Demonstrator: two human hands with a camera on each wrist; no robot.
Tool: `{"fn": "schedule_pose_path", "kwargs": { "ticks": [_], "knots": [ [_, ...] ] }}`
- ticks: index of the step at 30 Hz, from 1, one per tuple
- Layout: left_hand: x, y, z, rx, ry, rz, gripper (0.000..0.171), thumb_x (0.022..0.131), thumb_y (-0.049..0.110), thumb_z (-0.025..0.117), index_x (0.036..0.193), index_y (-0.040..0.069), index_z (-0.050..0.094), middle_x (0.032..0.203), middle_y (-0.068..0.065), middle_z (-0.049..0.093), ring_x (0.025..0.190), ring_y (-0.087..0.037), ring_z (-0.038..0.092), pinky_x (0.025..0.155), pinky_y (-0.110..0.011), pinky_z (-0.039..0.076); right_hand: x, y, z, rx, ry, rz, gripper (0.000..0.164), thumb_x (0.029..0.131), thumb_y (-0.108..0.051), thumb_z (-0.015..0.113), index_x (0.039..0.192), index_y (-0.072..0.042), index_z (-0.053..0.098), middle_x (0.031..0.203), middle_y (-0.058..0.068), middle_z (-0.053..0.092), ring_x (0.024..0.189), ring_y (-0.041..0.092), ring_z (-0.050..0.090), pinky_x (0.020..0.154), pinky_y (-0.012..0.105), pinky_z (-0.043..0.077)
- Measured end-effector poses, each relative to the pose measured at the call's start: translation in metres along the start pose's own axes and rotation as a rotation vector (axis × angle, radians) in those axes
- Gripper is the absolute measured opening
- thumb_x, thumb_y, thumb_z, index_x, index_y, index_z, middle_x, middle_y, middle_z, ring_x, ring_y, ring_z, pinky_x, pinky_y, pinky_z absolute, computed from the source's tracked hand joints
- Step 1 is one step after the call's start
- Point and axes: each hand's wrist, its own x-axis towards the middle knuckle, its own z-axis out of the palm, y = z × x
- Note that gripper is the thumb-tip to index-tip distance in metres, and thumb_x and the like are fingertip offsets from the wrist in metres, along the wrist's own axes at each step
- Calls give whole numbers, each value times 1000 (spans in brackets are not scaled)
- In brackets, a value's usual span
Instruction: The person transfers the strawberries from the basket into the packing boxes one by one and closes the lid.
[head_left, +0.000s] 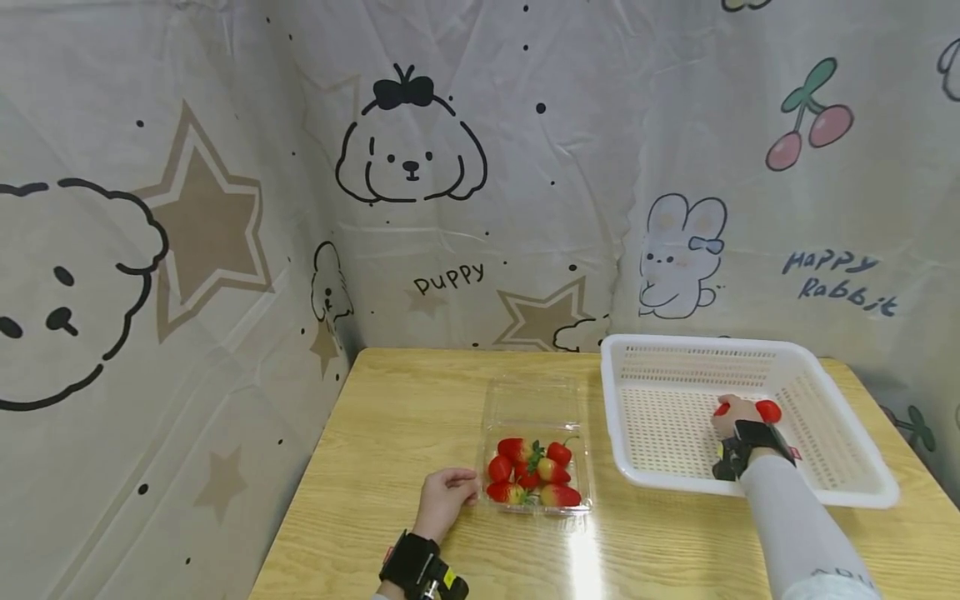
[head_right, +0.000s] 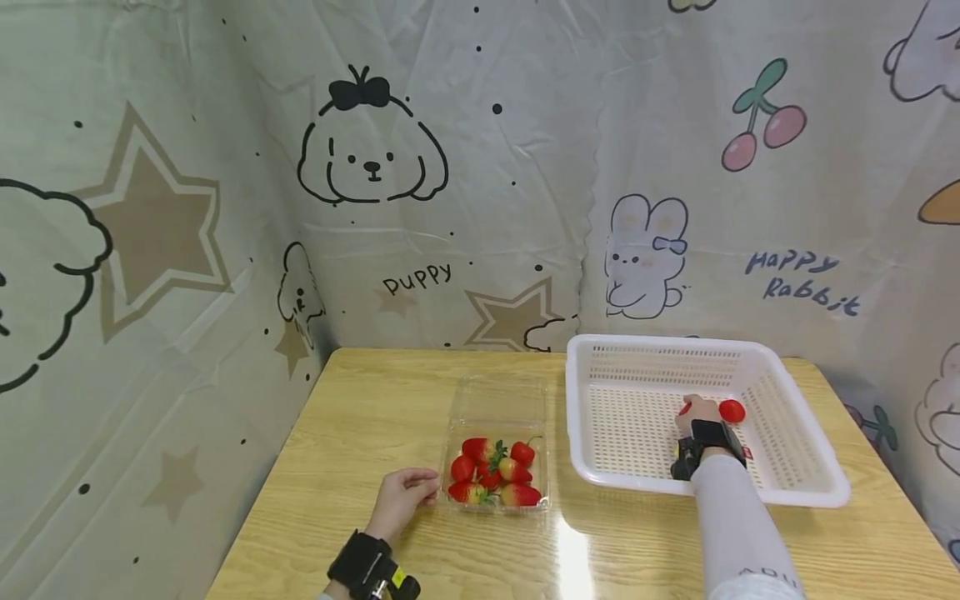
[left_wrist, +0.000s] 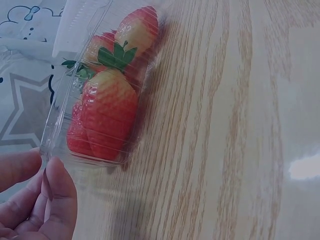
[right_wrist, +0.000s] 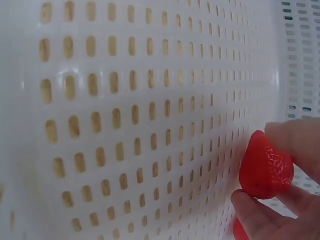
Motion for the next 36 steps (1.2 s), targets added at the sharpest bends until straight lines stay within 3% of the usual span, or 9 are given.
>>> {"fn": "schedule_pose_path", "kwargs": {
  "ticks": [7,10,16,19,23,27,31,36],
  "knots": [
    [1,-1,0,5,-2,-13,23,83,0,63,99,-16,60,79,-14,65,67,-14,61,60,-27,56,-13,-2,-1,103,35,-47,47,77,4,34,122,17,35,102,31,44,81,34,42,53,28,43],
    [0,2,-1,1,-13,-6,23,83,0,62,99,-16,60,79,-14,64,67,-13,60,61,-29,56,-12,-1,-1,128,41,-39,44,77,6,33,120,17,36,100,31,45,77,31,42,52,27,43],
    [-11,23,0,9,-25,8,22,83,-4,59,99,-20,58,79,-18,64,68,-16,61,62,-31,57,9,7,-4,27,98,-106,38,78,5,40,115,15,43,84,22,54,62,21,45,51,26,38],
    [-8,16,0,6,-15,11,24,83,-2,60,100,-19,58,79,-16,64,68,-15,61,61,-27,56,22,6,-9,-52,151,-174,35,79,4,44,112,14,47,82,23,54,61,24,46,52,27,39],
    [1,-1,0,-6,-10,8,25,83,1,62,100,-17,59,79,-15,64,68,-14,61,60,-26,56,19,-13,-21,-102,206,-236,32,81,3,47,111,14,48,96,34,53,76,36,51,63,38,47],
    [1,-1,-1,-2,-5,7,24,83,2,63,99,-16,60,78,-14,64,66,-13,60,60,-26,56,9,-35,-31,-108,246,-299,32,84,3,47,114,14,48,105,37,49,84,41,51,72,49,48],
    [2,-2,0,6,0,13,23,83,1,62,99,-16,60,78,-13,64,66,-12,60,60,-25,56,-1,-56,-39,-123,302,-410,31,84,4,49,114,13,49,107,36,48,90,45,48,76,54,45],
    [2,-4,1,4,1,17,23,82,0,62,99,-16,60,78,-13,64,66,-12,60,61,-27,56,-18,-86,-43,-120,326,-478,31,87,2,50,117,10,49,114,34,46,98,46,44,83,58,43]
  ]
}}
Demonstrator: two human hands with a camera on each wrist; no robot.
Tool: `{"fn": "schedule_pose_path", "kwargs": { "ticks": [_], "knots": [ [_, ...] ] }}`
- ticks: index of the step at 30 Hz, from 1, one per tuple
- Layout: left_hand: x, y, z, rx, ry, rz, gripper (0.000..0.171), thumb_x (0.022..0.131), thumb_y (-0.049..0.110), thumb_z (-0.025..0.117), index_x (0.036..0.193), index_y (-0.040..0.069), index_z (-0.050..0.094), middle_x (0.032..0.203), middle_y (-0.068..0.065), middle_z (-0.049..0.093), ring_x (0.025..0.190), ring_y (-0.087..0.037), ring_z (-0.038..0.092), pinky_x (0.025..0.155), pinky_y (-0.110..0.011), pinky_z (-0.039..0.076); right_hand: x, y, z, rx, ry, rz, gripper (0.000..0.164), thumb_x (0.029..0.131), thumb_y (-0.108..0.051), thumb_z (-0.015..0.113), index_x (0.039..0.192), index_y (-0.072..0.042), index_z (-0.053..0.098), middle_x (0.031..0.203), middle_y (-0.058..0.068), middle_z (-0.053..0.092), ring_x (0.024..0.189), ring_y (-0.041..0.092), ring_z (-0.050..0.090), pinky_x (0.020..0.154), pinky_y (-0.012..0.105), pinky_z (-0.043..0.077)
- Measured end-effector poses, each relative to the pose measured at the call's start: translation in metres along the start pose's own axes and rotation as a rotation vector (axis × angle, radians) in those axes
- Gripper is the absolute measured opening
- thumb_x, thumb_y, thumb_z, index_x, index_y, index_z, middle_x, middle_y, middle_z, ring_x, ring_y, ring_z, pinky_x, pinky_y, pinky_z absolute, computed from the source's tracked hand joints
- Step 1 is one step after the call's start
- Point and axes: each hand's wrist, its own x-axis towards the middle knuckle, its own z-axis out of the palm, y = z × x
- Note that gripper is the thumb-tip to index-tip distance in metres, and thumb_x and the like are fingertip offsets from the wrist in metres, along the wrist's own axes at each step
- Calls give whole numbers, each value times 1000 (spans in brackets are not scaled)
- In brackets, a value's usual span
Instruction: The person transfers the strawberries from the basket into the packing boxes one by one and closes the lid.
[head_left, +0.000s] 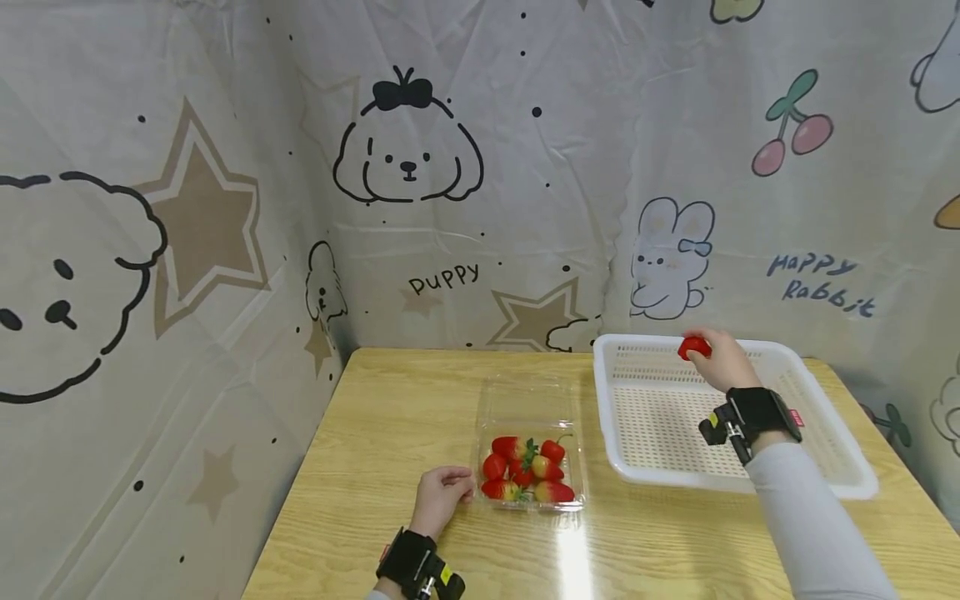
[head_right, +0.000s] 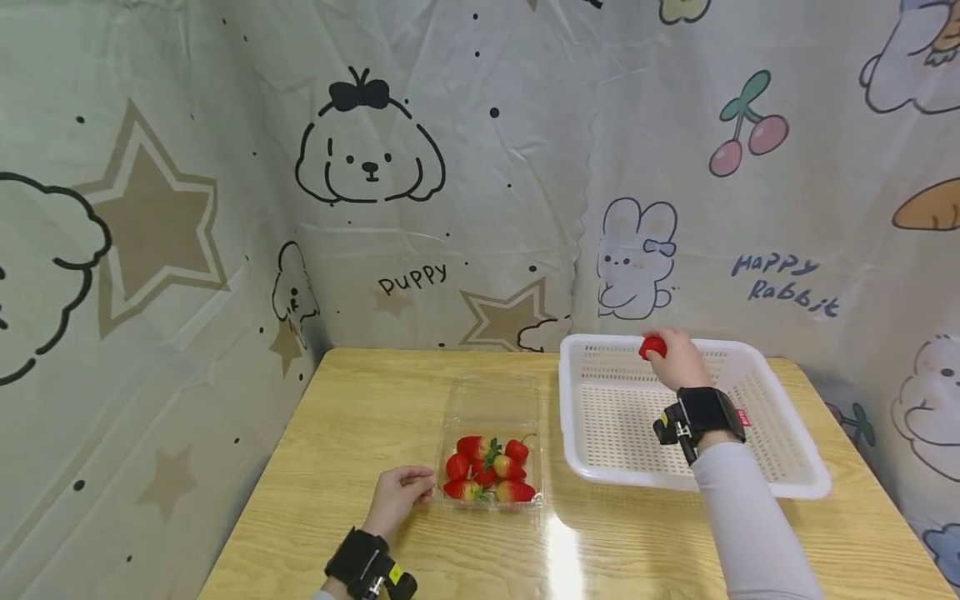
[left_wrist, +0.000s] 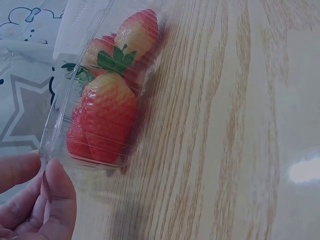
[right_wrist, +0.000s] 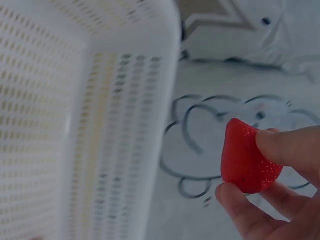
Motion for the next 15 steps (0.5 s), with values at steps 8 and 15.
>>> {"fn": "schedule_pose_path", "kwargs": {
  "ticks": [8,15],
  "knots": [
    [0,-2,0,5,4,5,22,82,-2,62,98,-17,60,78,-13,64,67,-14,61,62,-31,57,-3,-57,4,107,57,-203,30,85,7,55,116,7,52,111,28,48,98,40,48,79,53,49],
    [0,0,1,-1,13,4,22,82,-2,62,98,-17,60,77,-13,64,66,-14,61,60,-26,56,-18,-99,28,158,65,-377,32,82,9,60,112,2,56,114,20,51,98,32,54,78,44,52]
  ]
}}
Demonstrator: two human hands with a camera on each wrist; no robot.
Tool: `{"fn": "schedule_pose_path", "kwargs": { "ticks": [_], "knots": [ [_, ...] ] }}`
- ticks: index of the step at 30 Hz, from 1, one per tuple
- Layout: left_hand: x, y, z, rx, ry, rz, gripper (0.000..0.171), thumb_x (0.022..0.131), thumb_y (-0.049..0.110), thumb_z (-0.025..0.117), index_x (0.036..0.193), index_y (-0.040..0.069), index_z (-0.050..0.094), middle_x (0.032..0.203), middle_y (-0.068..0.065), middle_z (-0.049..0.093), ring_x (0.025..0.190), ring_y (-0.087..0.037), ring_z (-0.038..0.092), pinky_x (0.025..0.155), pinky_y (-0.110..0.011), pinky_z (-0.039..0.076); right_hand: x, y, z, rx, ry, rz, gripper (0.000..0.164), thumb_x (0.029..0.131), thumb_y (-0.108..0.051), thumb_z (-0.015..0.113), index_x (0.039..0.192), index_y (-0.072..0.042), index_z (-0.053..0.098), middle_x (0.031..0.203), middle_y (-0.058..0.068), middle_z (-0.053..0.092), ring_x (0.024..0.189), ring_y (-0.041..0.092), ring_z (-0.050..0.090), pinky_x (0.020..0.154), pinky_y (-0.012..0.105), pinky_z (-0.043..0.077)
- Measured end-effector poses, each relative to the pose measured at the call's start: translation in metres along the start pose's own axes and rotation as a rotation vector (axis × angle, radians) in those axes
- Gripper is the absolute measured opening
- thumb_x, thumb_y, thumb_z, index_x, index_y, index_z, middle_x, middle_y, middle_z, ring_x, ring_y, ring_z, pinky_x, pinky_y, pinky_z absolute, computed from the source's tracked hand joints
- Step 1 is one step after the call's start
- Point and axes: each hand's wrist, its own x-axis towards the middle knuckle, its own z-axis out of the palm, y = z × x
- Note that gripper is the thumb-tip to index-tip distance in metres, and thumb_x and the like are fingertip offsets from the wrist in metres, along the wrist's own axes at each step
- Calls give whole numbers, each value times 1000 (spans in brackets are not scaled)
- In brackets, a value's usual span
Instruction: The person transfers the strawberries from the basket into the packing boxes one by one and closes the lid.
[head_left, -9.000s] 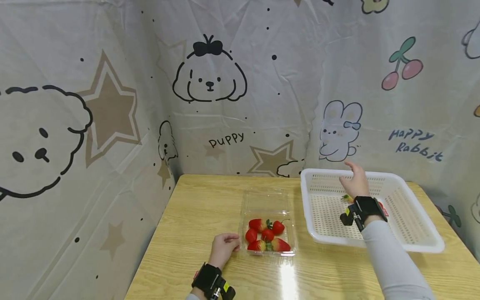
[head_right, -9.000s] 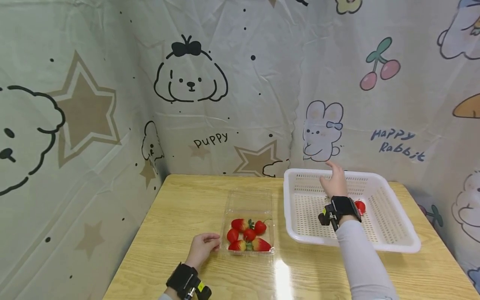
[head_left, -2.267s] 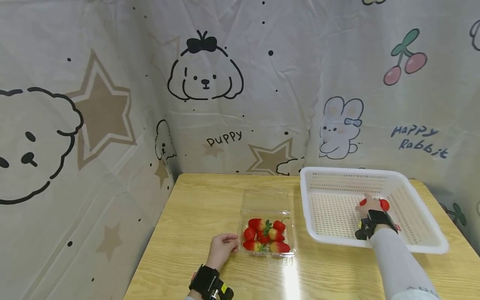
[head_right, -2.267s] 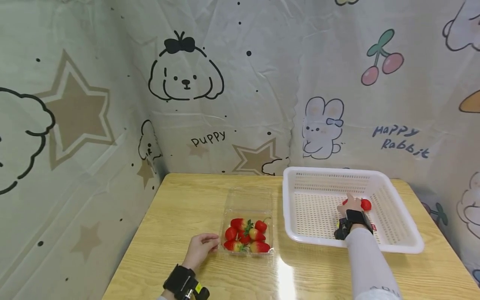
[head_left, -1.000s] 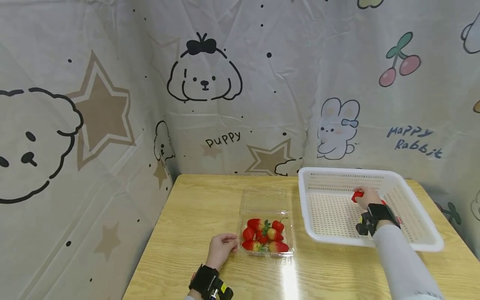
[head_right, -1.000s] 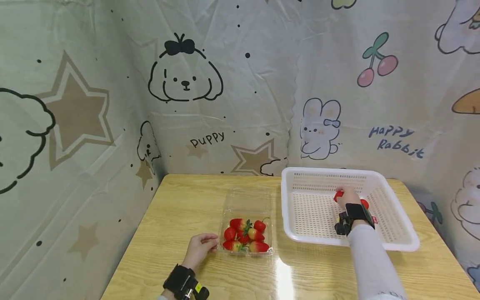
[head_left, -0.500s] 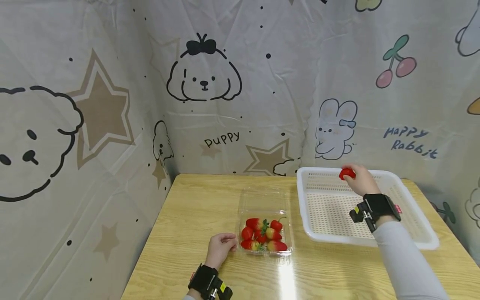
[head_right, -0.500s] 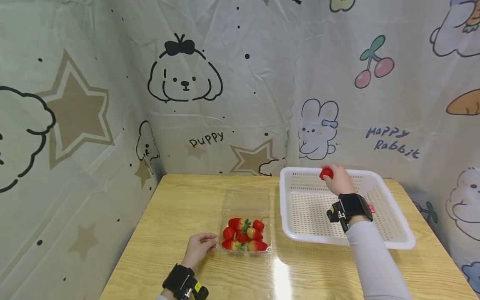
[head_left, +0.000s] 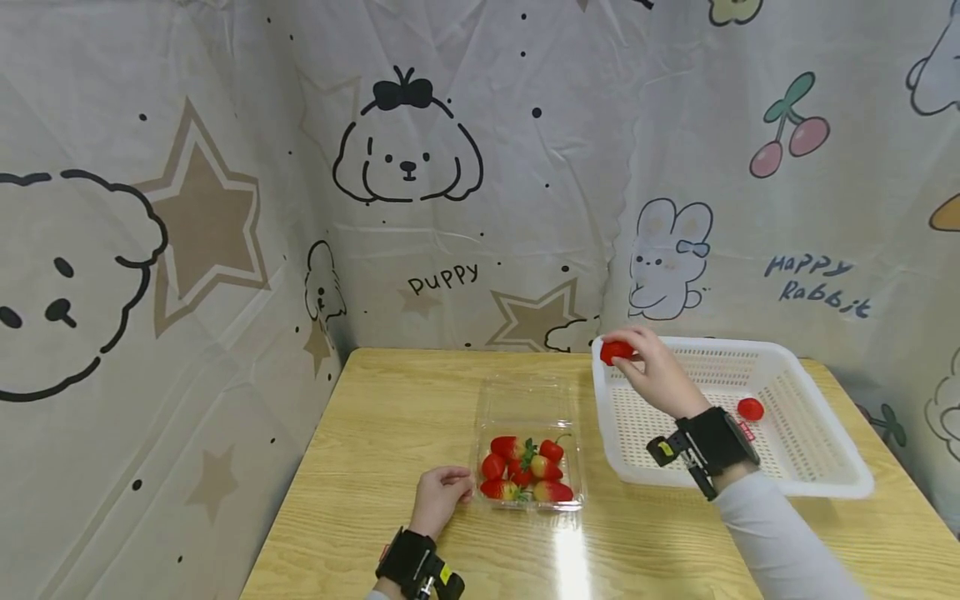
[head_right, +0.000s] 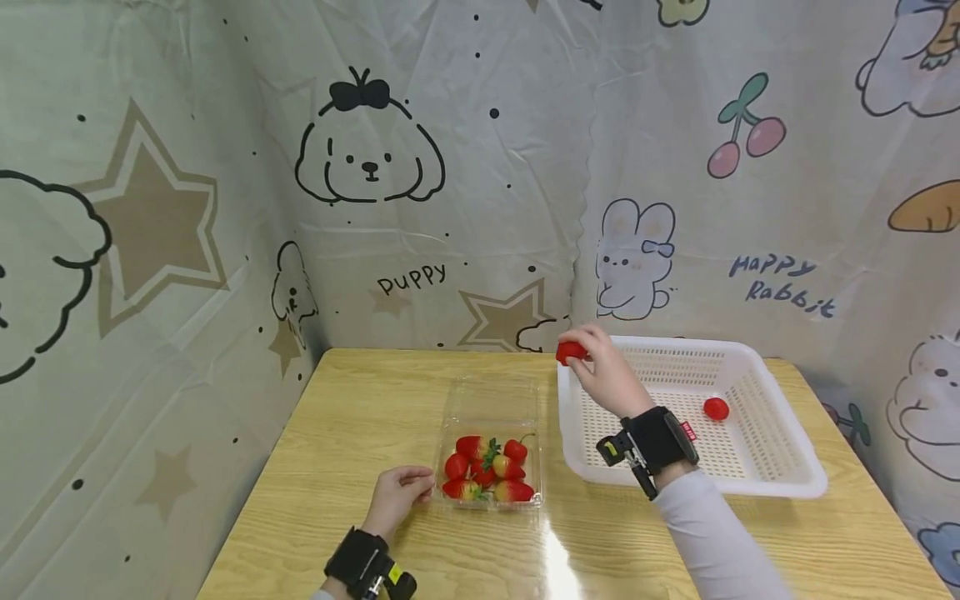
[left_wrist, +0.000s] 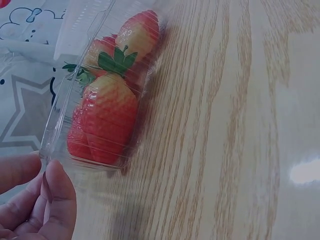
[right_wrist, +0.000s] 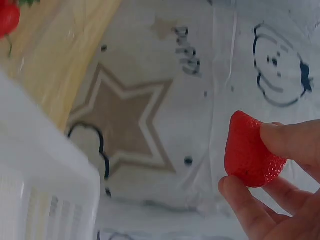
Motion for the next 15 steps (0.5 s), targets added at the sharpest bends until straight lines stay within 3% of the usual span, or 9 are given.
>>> {"fn": "schedule_pose_path", "kwargs": {
  "ticks": [7,15],
  "knots": [
    [0,-1,-1,-8,2,8,21,81,-3,62,97,-17,60,76,-12,64,65,-14,61,59,-26,56,-14,-28,41,74,-75,-87,34,81,7,63,113,-3,58,117,16,51,101,28,55,80,37,53],
    [-1,0,-1,-13,-3,-3,22,82,-1,62,97,-16,60,78,-13,64,65,-14,61,58,-24,55,-33,-37,97,105,-199,-133,33,81,5,63,112,-6,58,115,12,51,107,27,52,86,38,50]
  ]
}}
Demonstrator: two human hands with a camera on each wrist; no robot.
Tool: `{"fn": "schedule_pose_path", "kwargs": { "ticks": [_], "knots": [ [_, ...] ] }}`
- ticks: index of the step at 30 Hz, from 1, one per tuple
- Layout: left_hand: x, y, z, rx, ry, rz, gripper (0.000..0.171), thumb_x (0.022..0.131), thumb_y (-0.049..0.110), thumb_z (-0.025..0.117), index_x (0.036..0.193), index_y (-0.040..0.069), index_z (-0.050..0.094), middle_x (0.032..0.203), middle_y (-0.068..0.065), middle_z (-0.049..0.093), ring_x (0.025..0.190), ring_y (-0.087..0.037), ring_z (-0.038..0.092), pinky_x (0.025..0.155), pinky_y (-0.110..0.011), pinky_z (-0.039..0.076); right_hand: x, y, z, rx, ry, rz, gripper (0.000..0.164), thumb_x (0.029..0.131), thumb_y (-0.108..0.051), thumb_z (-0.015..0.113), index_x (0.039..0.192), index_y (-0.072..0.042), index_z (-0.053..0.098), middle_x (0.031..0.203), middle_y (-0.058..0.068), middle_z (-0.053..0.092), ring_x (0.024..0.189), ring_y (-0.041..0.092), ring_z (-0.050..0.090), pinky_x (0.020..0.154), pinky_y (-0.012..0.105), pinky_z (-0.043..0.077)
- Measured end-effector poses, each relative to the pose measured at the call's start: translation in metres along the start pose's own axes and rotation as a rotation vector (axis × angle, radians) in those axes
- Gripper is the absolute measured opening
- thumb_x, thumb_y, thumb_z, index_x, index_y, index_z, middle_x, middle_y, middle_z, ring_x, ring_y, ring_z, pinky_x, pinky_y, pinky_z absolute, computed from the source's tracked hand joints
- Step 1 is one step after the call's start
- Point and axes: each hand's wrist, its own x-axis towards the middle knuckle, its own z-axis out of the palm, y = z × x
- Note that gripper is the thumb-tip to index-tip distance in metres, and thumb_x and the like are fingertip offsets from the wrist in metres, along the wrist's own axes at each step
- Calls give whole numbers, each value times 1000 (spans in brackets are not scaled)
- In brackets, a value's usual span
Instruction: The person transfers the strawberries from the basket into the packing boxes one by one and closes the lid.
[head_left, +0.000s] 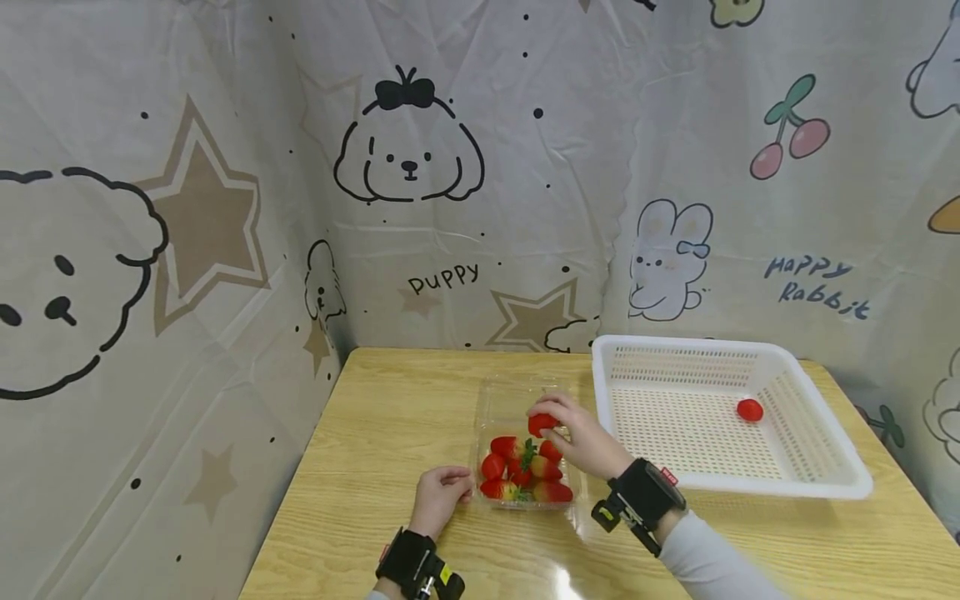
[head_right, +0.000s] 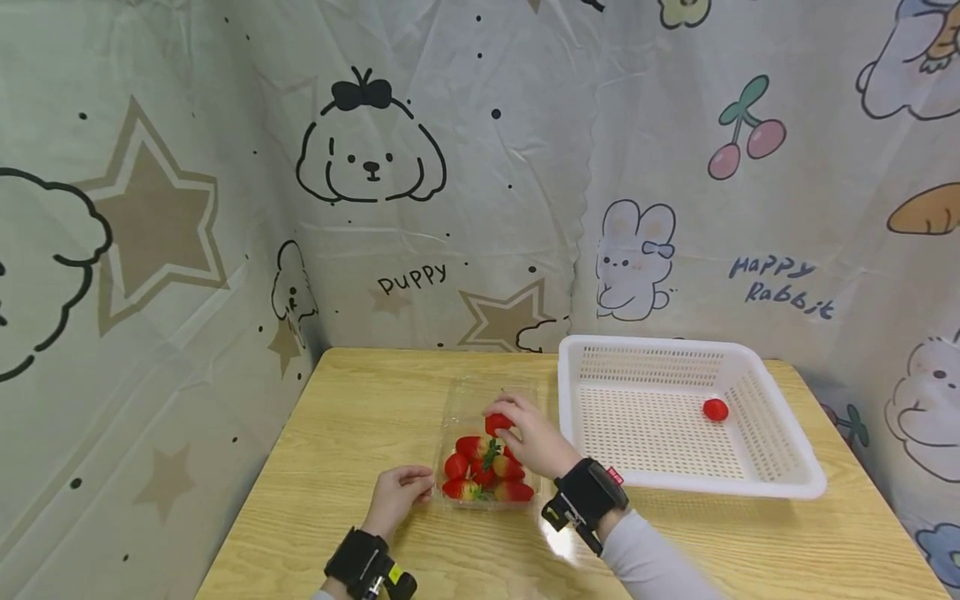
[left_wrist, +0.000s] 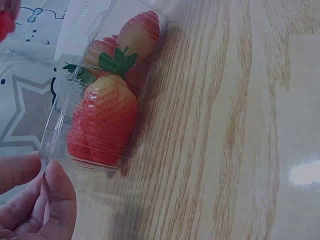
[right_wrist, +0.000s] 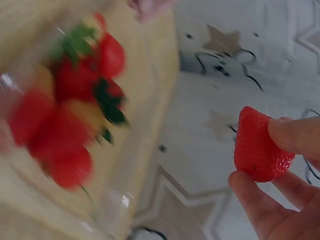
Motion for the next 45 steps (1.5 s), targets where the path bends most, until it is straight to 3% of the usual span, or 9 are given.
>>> {"fn": "schedule_pose_path", "kwargs": {
  "ticks": [6,12,16,23,38,45],
  "knots": [
    [0,0,0,0,-2,6,22,82,-1,62,98,-17,60,78,-14,64,65,-13,60,60,-27,56,-5,6,40,-38,-74,-29,29,80,1,65,108,-5,59,110,11,52,101,27,53,85,39,49],
    [2,-1,0,8,0,-13,22,82,-1,61,98,-16,60,77,-11,64,66,-14,61,60,-28,56,-10,11,66,6,-209,75,26,83,1,63,107,-7,59,111,11,51,99,26,53,84,39,49],
    [-1,2,0,11,-8,-6,23,82,-2,61,98,-18,59,77,-14,64,65,-14,60,59,-27,56,-12,13,76,13,-254,107,25,83,1,62,107,-7,59,114,13,52,102,27,53,85,40,49],
    [0,0,0,14,-2,-16,22,82,-2,61,98,-17,60,77,-13,64,64,-12,60,58,-24,56,-16,18,85,-5,-275,96,24,82,0,63,105,-8,61,115,14,53,118,38,45,93,47,44],
    [1,0,1,12,-6,-15,21,83,-1,61,98,-16,61,80,-13,65,66,-13,60,61,-28,56,-17,21,87,-80,-284,80,23,85,-5,61,108,-7,61,109,9,58,103,25,56,89,38,48],
    [1,0,1,9,-1,-9,21,82,-2,61,97,-16,60,79,-13,65,67,-18,62,59,-25,56,-16,19,82,-85,-326,106,27,86,-8,60,113,-7,60,113,10,57,105,26,54,91,40,47]
  ]
}}
